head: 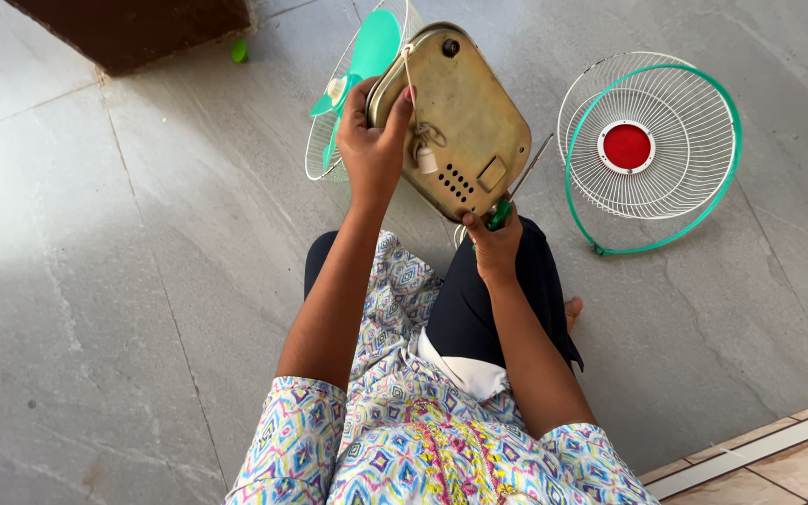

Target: The person uses a screwdriver to remove screws from the back panel of a disassembled electric fan. They loosen and remove several screws from the motor housing while sitting on the floor.

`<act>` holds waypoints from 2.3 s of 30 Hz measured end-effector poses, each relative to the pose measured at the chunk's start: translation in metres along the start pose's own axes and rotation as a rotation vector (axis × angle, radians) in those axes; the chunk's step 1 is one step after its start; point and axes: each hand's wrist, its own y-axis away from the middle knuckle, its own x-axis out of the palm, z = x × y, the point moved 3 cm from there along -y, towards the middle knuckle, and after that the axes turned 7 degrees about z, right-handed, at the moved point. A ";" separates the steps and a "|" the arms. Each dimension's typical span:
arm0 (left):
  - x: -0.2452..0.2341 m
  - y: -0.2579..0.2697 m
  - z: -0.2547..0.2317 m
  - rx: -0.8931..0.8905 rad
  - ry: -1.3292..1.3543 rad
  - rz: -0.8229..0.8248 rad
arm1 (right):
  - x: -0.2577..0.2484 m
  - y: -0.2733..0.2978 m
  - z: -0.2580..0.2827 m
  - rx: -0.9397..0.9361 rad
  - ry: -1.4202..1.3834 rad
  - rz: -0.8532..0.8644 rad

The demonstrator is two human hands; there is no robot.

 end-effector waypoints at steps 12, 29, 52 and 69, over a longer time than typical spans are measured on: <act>0.050 0.133 0.090 -0.335 0.358 0.154 | 0.024 0.008 0.030 -0.034 0.031 0.137; 0.031 0.147 0.096 -0.285 0.284 0.070 | 0.031 0.009 0.028 -0.041 0.037 0.300; -0.010 0.198 0.107 -0.323 0.210 0.246 | -0.019 0.018 0.040 0.015 0.413 0.056; -0.012 0.215 0.071 -0.261 -0.121 0.466 | -0.063 0.032 0.057 0.229 0.539 0.006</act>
